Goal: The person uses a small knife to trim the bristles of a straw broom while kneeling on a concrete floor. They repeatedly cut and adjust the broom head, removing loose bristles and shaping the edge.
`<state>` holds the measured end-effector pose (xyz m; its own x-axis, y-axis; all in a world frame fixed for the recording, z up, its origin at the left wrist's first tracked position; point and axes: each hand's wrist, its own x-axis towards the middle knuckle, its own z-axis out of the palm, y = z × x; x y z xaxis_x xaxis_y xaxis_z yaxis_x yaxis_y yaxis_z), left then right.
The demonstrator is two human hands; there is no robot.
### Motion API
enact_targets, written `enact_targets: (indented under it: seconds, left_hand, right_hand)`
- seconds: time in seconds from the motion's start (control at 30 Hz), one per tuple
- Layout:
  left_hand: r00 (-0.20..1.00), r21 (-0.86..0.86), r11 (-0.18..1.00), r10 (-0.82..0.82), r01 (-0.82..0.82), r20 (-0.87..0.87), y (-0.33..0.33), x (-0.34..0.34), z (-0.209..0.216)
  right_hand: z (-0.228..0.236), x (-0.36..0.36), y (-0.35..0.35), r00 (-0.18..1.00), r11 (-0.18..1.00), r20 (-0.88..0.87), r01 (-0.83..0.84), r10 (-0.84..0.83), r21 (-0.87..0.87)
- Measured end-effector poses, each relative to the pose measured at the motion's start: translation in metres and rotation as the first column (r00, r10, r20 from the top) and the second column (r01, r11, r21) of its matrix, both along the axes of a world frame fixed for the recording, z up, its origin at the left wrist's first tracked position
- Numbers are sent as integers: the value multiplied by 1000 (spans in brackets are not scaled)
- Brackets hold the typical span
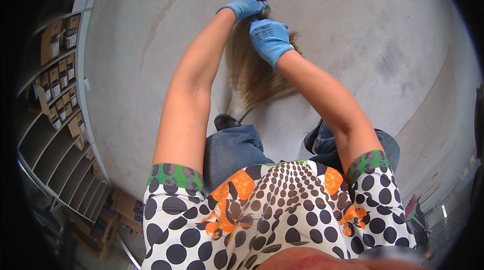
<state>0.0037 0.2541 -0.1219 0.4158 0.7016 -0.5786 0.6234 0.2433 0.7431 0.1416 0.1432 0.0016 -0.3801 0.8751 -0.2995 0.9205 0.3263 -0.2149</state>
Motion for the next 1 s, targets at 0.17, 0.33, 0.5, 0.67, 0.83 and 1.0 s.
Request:
enact_targets:
  seconds: [0.17,0.33,0.5,0.67,0.83,1.0]
  left_hand:
    - [999,2,1000,7,-7,-45,-13,32,27]
    - [999,-41,999,15,-17,-38,-11,34,36]
    - [992,-106,990,105,-98,63,-12,25,33]
    - [986,-125,988,105,-89,130,-19,29,26]
    - [986,-164,983,104,-83,127,-16,36,32]
    - [981,-107,984,155,-142,121,-15,28,31]
  right_hand:
    - [6,35,-11,996,999,75,-41,42,-20]
    - [3,23,-5,991,992,55,-126,124,30]
    - [-12,12,-2,995,997,60,-77,78,-18]
    - [0,54,-16,990,991,59,-132,131,13]
    - [1,53,-13,983,983,46,-177,175,44]
    - [-31,36,-5,987,982,12,-161,160,98]
